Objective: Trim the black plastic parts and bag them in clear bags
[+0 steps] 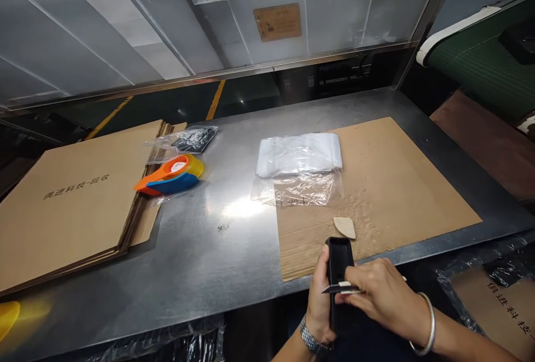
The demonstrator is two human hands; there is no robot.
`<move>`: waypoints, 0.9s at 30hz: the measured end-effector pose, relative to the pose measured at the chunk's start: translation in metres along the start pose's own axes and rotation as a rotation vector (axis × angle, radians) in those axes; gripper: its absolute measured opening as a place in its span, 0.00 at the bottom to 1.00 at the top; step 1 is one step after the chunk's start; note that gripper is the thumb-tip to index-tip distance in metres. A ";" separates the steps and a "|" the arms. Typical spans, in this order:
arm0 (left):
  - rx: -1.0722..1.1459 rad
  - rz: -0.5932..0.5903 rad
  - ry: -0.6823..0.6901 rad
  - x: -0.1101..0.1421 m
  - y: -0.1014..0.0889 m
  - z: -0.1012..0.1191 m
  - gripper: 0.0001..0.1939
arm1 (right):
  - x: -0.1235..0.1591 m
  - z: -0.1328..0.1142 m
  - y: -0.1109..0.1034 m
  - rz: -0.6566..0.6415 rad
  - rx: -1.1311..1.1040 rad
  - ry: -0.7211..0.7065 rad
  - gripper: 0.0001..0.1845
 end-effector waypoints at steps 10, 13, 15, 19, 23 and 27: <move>-0.215 0.167 -0.014 0.006 -0.002 -0.014 0.17 | -0.006 0.023 -0.015 0.150 -0.212 0.106 0.29; -0.315 0.173 -0.064 0.006 -0.005 -0.016 0.25 | -0.008 0.029 -0.018 0.151 -0.329 0.078 0.15; -0.363 0.128 -0.098 0.005 -0.007 -0.017 0.30 | -0.009 0.032 -0.019 0.145 -0.392 0.077 0.08; -0.420 0.077 -0.151 0.002 -0.012 -0.018 0.34 | -0.013 0.038 -0.019 0.140 -0.459 0.097 0.13; -0.401 0.039 -0.169 0.000 -0.014 -0.018 0.35 | -0.017 0.047 -0.014 0.224 -0.692 0.190 0.17; -0.305 0.015 -0.099 0.001 -0.010 -0.014 0.31 | -0.010 0.053 -0.010 0.334 -0.744 0.293 0.17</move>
Point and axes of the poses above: each hand's wrist, its own x-axis away from the middle knuckle, its own y-axis out of the palm, z = x × y, the point moved 1 cm from there along -x, towards the middle knuckle, and after that the axes turned 9 degrees about -y, right-handed, at the moved point
